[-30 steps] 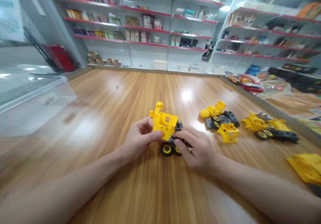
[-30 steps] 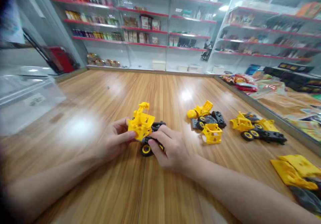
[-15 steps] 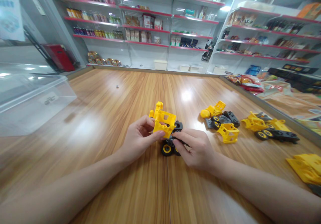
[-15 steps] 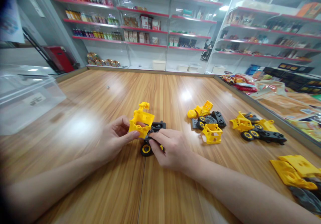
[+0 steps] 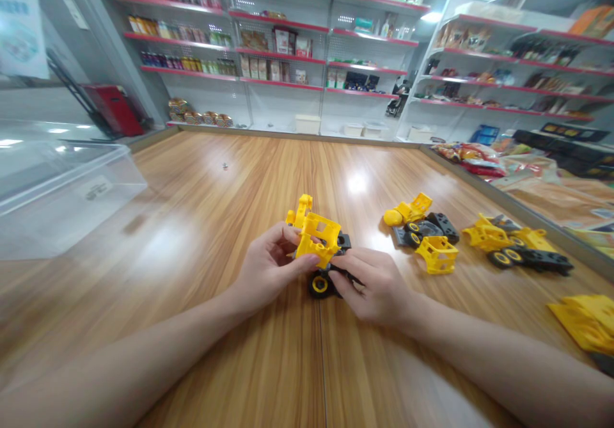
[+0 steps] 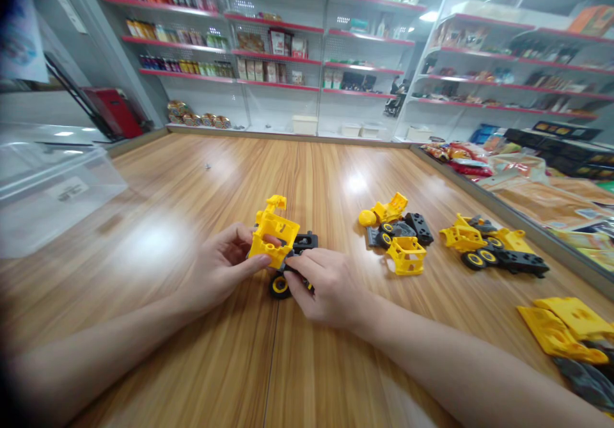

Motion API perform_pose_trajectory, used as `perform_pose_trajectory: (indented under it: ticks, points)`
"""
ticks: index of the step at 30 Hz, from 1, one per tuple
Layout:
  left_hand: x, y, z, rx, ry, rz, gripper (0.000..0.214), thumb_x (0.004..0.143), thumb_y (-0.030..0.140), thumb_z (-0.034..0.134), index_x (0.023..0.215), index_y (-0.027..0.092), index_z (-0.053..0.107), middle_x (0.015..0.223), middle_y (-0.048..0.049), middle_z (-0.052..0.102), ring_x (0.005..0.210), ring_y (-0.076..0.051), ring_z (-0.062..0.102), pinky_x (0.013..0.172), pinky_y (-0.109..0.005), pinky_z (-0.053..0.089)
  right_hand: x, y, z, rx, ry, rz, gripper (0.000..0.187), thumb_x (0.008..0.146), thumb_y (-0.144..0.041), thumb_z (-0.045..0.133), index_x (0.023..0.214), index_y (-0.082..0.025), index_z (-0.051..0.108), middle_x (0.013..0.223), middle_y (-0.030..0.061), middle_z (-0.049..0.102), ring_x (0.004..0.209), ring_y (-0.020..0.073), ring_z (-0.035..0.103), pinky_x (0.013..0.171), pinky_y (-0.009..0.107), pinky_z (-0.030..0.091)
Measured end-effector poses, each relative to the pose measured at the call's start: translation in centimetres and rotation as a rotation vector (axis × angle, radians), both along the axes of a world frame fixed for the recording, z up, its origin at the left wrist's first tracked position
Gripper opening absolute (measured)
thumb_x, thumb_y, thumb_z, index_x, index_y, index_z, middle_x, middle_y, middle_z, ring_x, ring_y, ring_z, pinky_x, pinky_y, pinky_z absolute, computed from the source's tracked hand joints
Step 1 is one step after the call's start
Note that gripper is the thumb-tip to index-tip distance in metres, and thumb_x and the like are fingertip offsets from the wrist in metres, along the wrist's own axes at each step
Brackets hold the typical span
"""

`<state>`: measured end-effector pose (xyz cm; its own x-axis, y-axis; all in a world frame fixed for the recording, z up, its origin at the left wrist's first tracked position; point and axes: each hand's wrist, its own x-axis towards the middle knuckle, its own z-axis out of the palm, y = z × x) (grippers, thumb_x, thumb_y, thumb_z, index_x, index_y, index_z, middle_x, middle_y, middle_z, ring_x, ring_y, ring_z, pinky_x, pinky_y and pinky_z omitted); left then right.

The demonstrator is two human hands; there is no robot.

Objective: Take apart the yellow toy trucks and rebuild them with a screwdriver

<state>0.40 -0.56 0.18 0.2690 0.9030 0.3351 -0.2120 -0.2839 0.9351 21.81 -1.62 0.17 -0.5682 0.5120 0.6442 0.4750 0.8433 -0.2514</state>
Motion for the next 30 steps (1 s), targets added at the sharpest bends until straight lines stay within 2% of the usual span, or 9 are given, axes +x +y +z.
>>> perform_pose_trajectory:
  ticks: [4, 8, 15, 20, 25, 28, 30]
  points:
    - [0.0, 0.1, -0.1, 0.044, -0.002, -0.009, 0.024, 0.077, 0.017, 0.077, 0.082, 0.016, 0.054, 0.094, -0.0038, 0.068, 0.087, -0.015, 0.068, 0.077, -0.027, 0.058, 0.1, -0.2, 0.2, -0.063, -0.041, -0.007, 0.008, 0.092, -0.019, 0.053, 0.088, -0.015, 0.060, 0.076, 0.0045, 0.062, 0.067, 0.0157, 0.057, 0.060, 0.029, 0.042]
    - [0.0, 0.0, -0.1, 0.070, -0.013, -0.020, 0.022, 0.077, 0.017, 0.077, 0.082, 0.016, 0.055, 0.095, -0.0040, 0.070, 0.087, -0.014, 0.068, 0.076, -0.025, 0.058, 0.1, -0.2, 0.3, -0.010, -0.058, -0.004, 0.014, 0.092, -0.017, 0.052, 0.080, -0.016, 0.058, 0.070, 0.0027, 0.058, 0.062, 0.0147, 0.051, 0.057, 0.030, 0.036]
    - [0.0, 0.0, -0.1, 0.053, -0.015, -0.019, 0.022, 0.077, 0.019, 0.077, 0.081, 0.017, 0.055, 0.099, -0.0051, 0.071, 0.087, -0.016, 0.068, 0.078, -0.028, 0.059, -0.1, -0.2, 0.9, 0.129, -0.053, -0.021, 0.012, 0.093, -0.015, 0.052, 0.084, -0.015, 0.061, 0.069, 0.0028, 0.057, 0.061, 0.0150, 0.049, 0.056, 0.030, 0.036]
    - [0.2, -0.2, 0.2, -0.031, -0.032, -0.024, 0.025, 0.075, 0.024, 0.078, 0.080, 0.018, 0.054, 0.086, -0.0020, 0.068, 0.079, -0.017, 0.069, 0.071, -0.031, 0.062, 0.2, -0.4, 1.0, 0.188, -0.113, -0.026, 0.008, 0.090, -0.012, 0.054, 0.087, -0.015, 0.062, 0.074, 0.0048, 0.062, 0.066, 0.0170, 0.053, 0.059, 0.031, 0.039]
    - [0.2, -0.3, 0.3, -0.048, -0.034, -0.022, 0.025, 0.075, 0.024, 0.079, 0.082, 0.017, 0.055, 0.088, -0.0031, 0.068, 0.080, -0.018, 0.070, 0.072, -0.033, 0.063, 0.0, -0.7, 0.8, 0.089, -0.069, -0.064, 0.008, 0.091, -0.015, 0.053, 0.087, -0.016, 0.060, 0.074, 0.0038, 0.059, 0.066, 0.0159, 0.053, 0.060, 0.030, 0.039]
    - [0.2, -0.3, 0.4, -0.031, -0.034, -0.009, 0.025, 0.074, 0.023, 0.079, 0.082, 0.017, 0.056, 0.089, -0.0034, 0.068, 0.082, -0.018, 0.070, 0.074, -0.032, 0.063, -0.1, -0.8, 0.8, -0.001, -0.052, -0.080, 0.015, 0.092, -0.016, 0.048, 0.078, -0.017, 0.056, 0.072, 0.0029, 0.054, 0.063, 0.0147, 0.050, 0.057, 0.029, 0.037]
    - [0.2, -0.4, 0.5, -0.023, -0.026, -0.004, 0.024, 0.075, 0.022, 0.079, 0.082, 0.017, 0.056, 0.088, -0.0032, 0.069, 0.081, -0.018, 0.070, 0.073, -0.031, 0.063, -0.1, -0.9, 0.9, 0.003, -0.056, -0.083, 0.018, 0.092, -0.016, 0.047, 0.075, -0.017, 0.054, 0.070, 0.0024, 0.052, 0.062, 0.0143, 0.048, 0.056, 0.030, 0.035]
